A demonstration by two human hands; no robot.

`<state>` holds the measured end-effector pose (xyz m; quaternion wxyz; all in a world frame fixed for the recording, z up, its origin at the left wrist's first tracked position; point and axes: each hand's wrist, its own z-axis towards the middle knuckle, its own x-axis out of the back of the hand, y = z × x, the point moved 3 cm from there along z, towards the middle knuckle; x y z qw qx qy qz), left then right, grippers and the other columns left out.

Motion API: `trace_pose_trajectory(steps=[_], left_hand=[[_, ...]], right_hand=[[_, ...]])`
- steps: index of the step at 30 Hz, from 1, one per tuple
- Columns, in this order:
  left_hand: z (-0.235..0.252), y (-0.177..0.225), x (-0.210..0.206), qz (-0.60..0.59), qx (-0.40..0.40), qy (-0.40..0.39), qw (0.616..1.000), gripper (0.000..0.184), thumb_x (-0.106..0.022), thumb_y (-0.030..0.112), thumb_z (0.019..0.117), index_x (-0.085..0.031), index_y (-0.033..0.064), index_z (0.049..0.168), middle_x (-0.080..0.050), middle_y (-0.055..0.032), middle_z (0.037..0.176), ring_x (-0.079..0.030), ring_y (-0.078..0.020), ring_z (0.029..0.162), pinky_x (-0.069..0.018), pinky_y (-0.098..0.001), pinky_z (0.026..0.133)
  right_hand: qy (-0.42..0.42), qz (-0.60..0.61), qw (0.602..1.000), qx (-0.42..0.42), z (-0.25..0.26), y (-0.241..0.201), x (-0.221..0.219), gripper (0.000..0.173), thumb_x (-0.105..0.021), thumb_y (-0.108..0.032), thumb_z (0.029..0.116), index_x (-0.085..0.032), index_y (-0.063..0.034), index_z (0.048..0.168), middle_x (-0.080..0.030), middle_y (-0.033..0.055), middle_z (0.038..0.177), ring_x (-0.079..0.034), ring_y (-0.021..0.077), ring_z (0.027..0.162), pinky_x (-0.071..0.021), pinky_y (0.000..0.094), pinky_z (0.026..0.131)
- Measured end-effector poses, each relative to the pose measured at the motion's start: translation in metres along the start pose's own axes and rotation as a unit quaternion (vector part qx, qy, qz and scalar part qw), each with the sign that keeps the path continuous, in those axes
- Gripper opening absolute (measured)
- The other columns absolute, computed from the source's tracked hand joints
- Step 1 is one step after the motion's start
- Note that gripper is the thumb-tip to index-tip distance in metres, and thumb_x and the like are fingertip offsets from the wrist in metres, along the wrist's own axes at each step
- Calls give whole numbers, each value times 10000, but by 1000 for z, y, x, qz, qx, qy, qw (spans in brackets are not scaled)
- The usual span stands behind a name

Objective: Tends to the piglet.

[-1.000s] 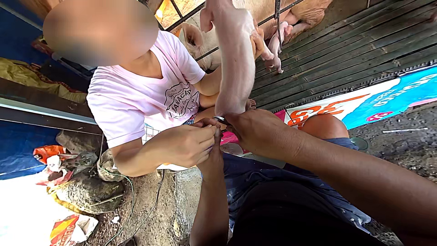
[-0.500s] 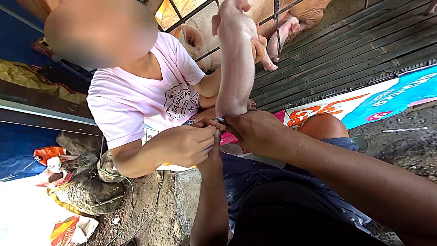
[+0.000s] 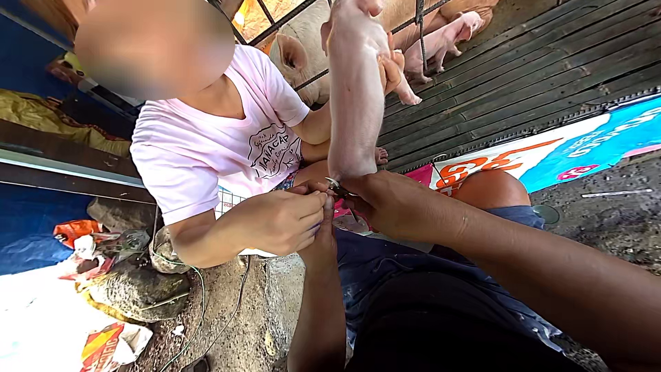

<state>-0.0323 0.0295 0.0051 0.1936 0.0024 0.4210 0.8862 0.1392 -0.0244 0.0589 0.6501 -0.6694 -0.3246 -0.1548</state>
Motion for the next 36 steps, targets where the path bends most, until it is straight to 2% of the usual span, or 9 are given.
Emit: trace_pose_trajectory(steps=[6,11,19,22,27,29,32,36], left_hand=[[0,-5,5,-10,1,-26,1000,248,-733,37,909,-644,96,1133,-673,-34,1034,-669,-144,945,-574,-323,895],[2,-4,6,-19,-8,-35,999,252,-730,32,913,-636,98,1137,-672,-37,1035,-669,-140,930,-579,-314,870],[1,-5,10,-28,0,-36,999,279,-740,40,908,-632,110,1156,-671,-29,1041,-668,-136,930,-578,-309,874],[0,-4,11,-25,-2,-27,999,290,-744,35,901,-627,112,1155,-670,-29,1031,-669,-137,929,-582,-317,870],[1,-1,6,-35,-9,-26,999,283,-739,24,903,-631,106,1152,-670,-35,1033,-671,-139,917,-581,-314,873],[0,0,5,-37,-11,-23,999,278,-739,23,904,-632,101,1148,-672,-41,1034,-673,-143,916,-584,-306,854],[0,-1,5,-38,-8,-27,999,268,-741,34,908,-636,100,1145,-671,-37,1038,-672,-140,930,-587,-304,860],[-2,-2,3,-35,-2,-18,999,261,-733,41,915,-641,111,1149,-678,-29,1042,-672,-130,942,-580,-298,870]], right_hand=[[16,-42,999,-7,-2,-4,1,130,-540,-240,1058,-647,-175,1024,-620,-14,732,-632,144,660,-524,378,598],[24,-47,999,-6,-2,-6,1,127,-545,-241,1052,-654,-186,1019,-645,-25,774,-650,146,735,-520,397,638],[26,-50,998,-10,-1,-9,1,165,-520,-273,1068,-649,-191,1004,-642,-38,754,-646,128,712,-515,377,627],[25,-39,999,1,-1,-8,-1,157,-505,-269,1073,-636,-189,1039,-624,-34,749,-632,125,700,-517,369,630],[-12,18,1000,-5,1,-6,-4,130,-497,-235,1083,-606,-166,1103,-675,-14,837,-675,114,758,-568,346,706],[-24,36,999,-5,0,-7,-5,125,-483,-215,1087,-585,-153,1125,-669,-7,823,-674,114,725,-576,333,692],[-6,11,1000,-4,-4,-9,-5,155,-467,-271,1095,-577,-162,1092,-619,-13,767,-639,120,685,-547,338,636],[43,-53,997,-26,-4,-14,-8,244,-482,-343,1085,-600,-157,982,-577,0,734,-622,171,719,-505,388,623]])
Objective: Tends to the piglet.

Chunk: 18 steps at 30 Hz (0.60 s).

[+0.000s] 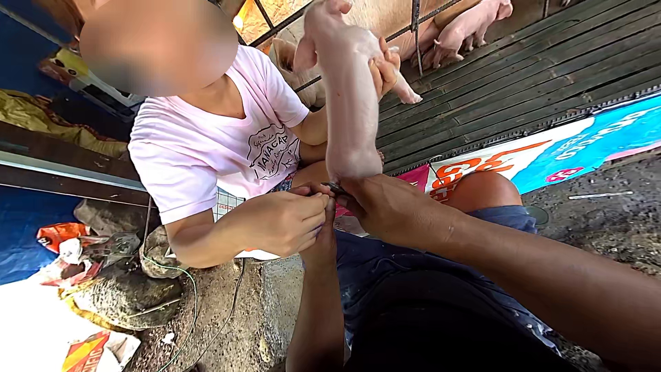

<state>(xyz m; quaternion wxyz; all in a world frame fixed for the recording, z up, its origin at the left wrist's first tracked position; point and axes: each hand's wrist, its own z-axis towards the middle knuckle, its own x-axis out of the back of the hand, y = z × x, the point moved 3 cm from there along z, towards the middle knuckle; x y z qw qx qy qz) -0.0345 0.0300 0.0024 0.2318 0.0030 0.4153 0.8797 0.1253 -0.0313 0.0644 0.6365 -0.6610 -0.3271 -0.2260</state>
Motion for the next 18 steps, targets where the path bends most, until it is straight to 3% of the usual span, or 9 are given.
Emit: trace_pose_trajectory(steps=[4,9,14,18], left_hand=[[-1,2,0,6,-1,2,1000,276,-729,39,917,-638,113,1167,-680,-28,1062,-671,-134,961,-575,-308,891],[1,5,-4,6,-14,-3,1000,261,-738,46,910,-640,105,1145,-680,-36,1046,-674,-144,959,-578,-322,885],[-4,3,-1,3,6,20,1000,262,-753,43,889,-660,93,1128,-684,-38,1043,-672,-143,941,-581,-313,858],[-6,2,1,3,18,23,1000,235,-758,59,892,-667,100,1105,-687,-33,1028,-676,-141,922,-584,-321,851]], right_hand=[[55,-73,996,6,-1,-3,-6,186,-514,-286,1059,-599,-138,985,-586,28,700,-651,232,701,-507,432,595],[24,0,1000,15,-2,0,-7,205,-506,-284,1080,-613,-116,1030,-602,40,763,-645,216,743,-532,423,649],[14,-58,998,-12,-5,-5,-4,240,-482,-332,1082,-591,-140,987,-588,32,738,-648,230,739,-516,433,630],[44,-118,992,-9,-6,-9,-7,167,-513,-254,1055,-598,-114,1022,-621,67,745,-677,286,757,-522,468,634]])
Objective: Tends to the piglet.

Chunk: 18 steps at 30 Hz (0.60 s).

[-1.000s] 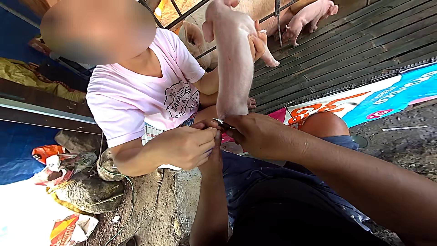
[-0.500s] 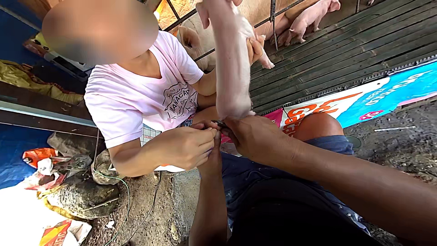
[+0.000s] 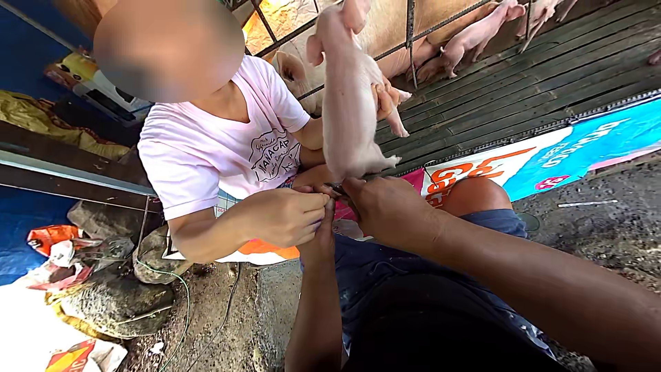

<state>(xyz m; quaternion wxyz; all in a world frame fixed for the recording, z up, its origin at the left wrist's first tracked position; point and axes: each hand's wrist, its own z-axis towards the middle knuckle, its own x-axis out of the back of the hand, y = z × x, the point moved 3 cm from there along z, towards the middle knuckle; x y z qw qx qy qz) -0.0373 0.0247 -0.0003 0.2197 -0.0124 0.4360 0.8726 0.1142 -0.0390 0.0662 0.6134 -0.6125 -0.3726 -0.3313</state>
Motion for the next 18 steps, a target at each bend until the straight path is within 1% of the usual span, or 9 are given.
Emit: trace_pose_trajectory(steps=[4,7,9,11,14,15,16,17,18], left_hand=[[0,5,0,-5,0,2,1000,210,-742,58,897,-671,92,1092,-691,-39,1010,-677,-144,921,-584,-325,851],[8,17,-1,-19,-20,-9,1000,190,-740,81,910,-674,107,1086,-696,-39,967,-688,-151,886,-594,-335,831],[9,19,4,-8,-20,-16,1000,242,-746,84,908,-657,117,1130,-694,-33,988,-687,-144,895,-592,-324,841],[9,20,8,1,-27,-10,1000,292,-758,71,894,-648,113,1162,-701,-41,1019,-687,-148,912,-585,-329,858],[6,25,13,16,-17,0,1000,332,-781,66,876,-645,102,1177,-696,-40,1073,-678,-139,938,-573,-327,894],[4,28,18,31,-8,-10,999,375,-795,68,862,-637,94,1201,-689,-37,1101,-671,-129,933,-568,-316,891],[1,32,23,51,6,-20,998,459,-826,82,835,-626,92,1248,-682,-24,1125,-668,-106,911,-581,-282,848],[-3,36,31,79,19,-28,996,573,-867,102,794,-599,90,1300,-672,-12,1155,-663,-87,885,-587,-254,807],[-9,39,42,115,26,-35,992,703,-901,131,753,-553,93,1363,-655,5,1206,-657,-72,880,-586,-240,798]], right_hand=[[82,-29,996,20,2,5,-6,116,-556,-190,1011,-613,-95,975,-614,82,701,-679,305,692,-523,473,570],[82,-12,996,17,7,16,-9,188,-527,-269,1053,-610,-107,1004,-621,77,730,-681,293,716,-538,479,601],[61,38,997,37,8,15,-11,195,-528,-275,1066,-621,-104,1062,-623,65,720,-674,270,700,-546,468,617],[29,93,994,44,10,14,-11,182,-530,-254,1072,-616,-101,1117,-633,58,757,-669,236,714,-564,448,651],[45,114,992,42,5,21,-14,190,-513,-271,1081,-598,-101,1095,-601,41,734,-642,210,674,-553,424,620],[52,111,992,42,0,25,-15,194,-513,-266,1079,-605,-95,1087,-603,47,723,-646,222,675,-552,438,620],[50,108,992,39,-8,27,-15,198,-511,-262,1078,-608,-89,1084,-601,57,726,-646,240,684,-549,455,621],[45,103,993,37,-17,31,-17,214,-496,-271,1083,-607,-89,1083,-593,58,724,-642,246,683,-541,458,616],[47,100,993,41,-27,36,-19,234,-479,-286,1089,-607,-90,1076,-590,55,717,-639,246,673,-533,455,607]])
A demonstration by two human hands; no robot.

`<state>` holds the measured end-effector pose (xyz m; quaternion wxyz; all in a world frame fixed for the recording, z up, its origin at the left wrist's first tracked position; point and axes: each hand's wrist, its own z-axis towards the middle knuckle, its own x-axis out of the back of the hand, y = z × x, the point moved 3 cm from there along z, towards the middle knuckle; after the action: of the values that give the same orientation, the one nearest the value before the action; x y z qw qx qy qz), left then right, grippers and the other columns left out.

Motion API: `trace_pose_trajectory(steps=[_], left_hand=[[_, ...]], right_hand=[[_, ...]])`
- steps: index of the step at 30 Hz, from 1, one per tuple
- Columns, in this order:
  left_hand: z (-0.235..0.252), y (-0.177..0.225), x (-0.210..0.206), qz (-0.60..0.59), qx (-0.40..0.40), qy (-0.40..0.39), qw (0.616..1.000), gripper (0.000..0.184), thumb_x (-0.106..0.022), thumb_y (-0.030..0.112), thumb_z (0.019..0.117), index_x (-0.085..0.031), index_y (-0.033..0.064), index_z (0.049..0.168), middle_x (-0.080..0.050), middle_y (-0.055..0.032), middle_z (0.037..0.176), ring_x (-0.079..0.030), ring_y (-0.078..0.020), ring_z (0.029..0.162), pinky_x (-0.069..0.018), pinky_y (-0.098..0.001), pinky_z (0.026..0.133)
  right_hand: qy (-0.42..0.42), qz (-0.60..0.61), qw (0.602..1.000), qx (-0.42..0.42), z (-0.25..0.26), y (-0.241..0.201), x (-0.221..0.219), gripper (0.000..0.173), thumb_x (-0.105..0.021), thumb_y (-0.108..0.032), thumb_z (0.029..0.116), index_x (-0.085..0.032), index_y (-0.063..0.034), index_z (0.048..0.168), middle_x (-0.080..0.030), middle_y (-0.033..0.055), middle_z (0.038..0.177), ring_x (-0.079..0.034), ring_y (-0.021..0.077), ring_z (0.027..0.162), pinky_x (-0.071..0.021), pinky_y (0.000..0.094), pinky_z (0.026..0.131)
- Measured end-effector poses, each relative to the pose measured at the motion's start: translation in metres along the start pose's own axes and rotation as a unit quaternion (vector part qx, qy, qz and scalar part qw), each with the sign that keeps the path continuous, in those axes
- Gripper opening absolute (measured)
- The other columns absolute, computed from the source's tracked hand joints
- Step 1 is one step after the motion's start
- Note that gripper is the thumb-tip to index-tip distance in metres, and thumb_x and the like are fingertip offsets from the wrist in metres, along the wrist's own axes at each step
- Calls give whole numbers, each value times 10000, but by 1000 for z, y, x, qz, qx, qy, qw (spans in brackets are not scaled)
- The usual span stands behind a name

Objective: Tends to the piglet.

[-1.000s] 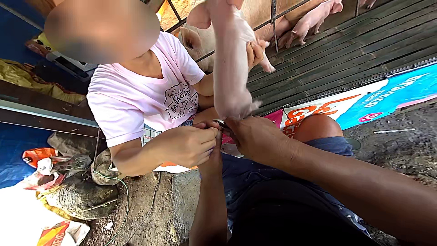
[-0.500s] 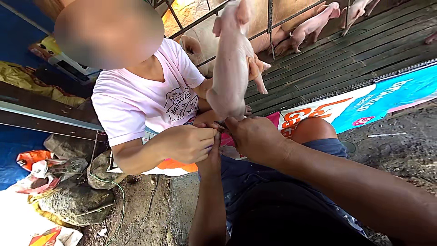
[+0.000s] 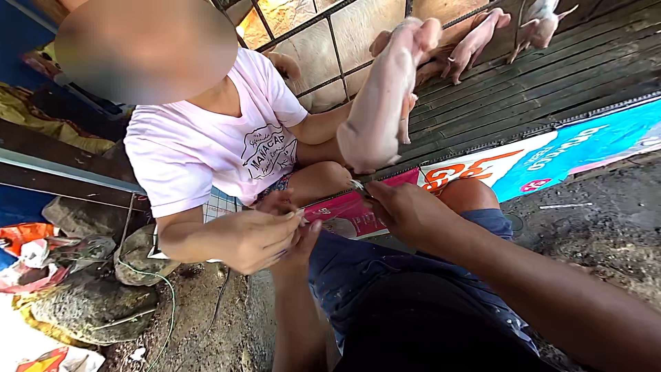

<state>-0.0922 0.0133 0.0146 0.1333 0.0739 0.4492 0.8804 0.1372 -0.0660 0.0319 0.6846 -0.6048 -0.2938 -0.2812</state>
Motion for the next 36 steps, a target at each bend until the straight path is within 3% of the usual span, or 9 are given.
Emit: trace_pose_trajectory(steps=[3,7,11,15,17,23,28,33,36], left_hand=[[-44,-17,42,88,13,48,995,787,-921,181,738,-505,66,1396,-658,18,1219,-648,-72,882,-571,-272,833],[-145,-34,58,175,223,241,928,170,-637,35,940,-564,-5,1089,-616,27,785,-563,-12,570,-516,-192,522],[-172,-34,7,204,247,8,947,109,-662,108,944,-702,10,967,-684,6,761,-617,-42,584,-553,-228,536],[-66,-9,-33,214,45,-85,972,313,-585,280,1034,-632,2,1170,-690,-65,1039,-688,-148,935,-605,-367,826],[5,-14,-47,225,15,-102,969,496,-553,369,1031,-559,-70,1261,-665,-131,1187,-666,-168,1073,-574,-382,921],[113,-70,-88,135,189,-274,933,846,-649,672,880,-407,157,1506,-623,-34,1321,-650,-132,1114,-576,-395,942],[136,-64,-113,61,249,-284,924,1075,-761,737,725,-307,217,1549,-623,-4,1307,-660,-121,1108,-593,-365,924],[154,-72,-148,-40,311,-314,896,767,-578,660,937,-379,201,1518,-662,-88,1280,-662,-229,1152,-571,-474,972],[158,-81,-161,-68,308,-300,900,712,-544,539,1006,-322,161,1567,-582,-127,1404,-602,-246,1252,-526,-484,1044]], right_hand=[[51,30,998,13,-43,29,-4,305,-447,-314,1091,-639,-78,1096,-672,73,788,-689,258,711,-569,493,626],[226,136,964,-33,-117,99,-12,349,-447,-299,1103,-639,-23,1197,-745,49,1015,-738,140,878,-644,388,782],[430,105,859,-257,-210,197,-55,394,-388,-190,1106,-532,131,1284,-710,189,1015,-732,233,869,-623,428,815],[276,14,745,-607,-314,270,-142,466,-379,-325,1111,-605,40,1292,-668,347,1131,-651,537,1072,-468,737,892],[191,45,688,-698,-363,287,-191,476,-406,-362,1103,-613,18,1302,-641,358,1219,-612,552,1165,-454,749,925],[126,153,548,-813,-455,279,-288,483,-486,-323,1060,-587,65,1330,-567,333,1376,-548,473,1311,-446,655,1054],[67,131,523,-840,-487,286,-333,598,-554,-373,1002,-530,88,1382,-540,323,1419,-512,446,1365,-439,622,1084],[321,80,479,-813,-468,284,-264,544,-444,-393,1010,-571,-33,1397,-538,271,1442,-486,443,1378,-392,688,1085],[512,6,547,-662,-416,299,-152,483,-447,-322,1042,-622,25,1330,-579,281,1388,-522,397,1352,-398,531,1148]])
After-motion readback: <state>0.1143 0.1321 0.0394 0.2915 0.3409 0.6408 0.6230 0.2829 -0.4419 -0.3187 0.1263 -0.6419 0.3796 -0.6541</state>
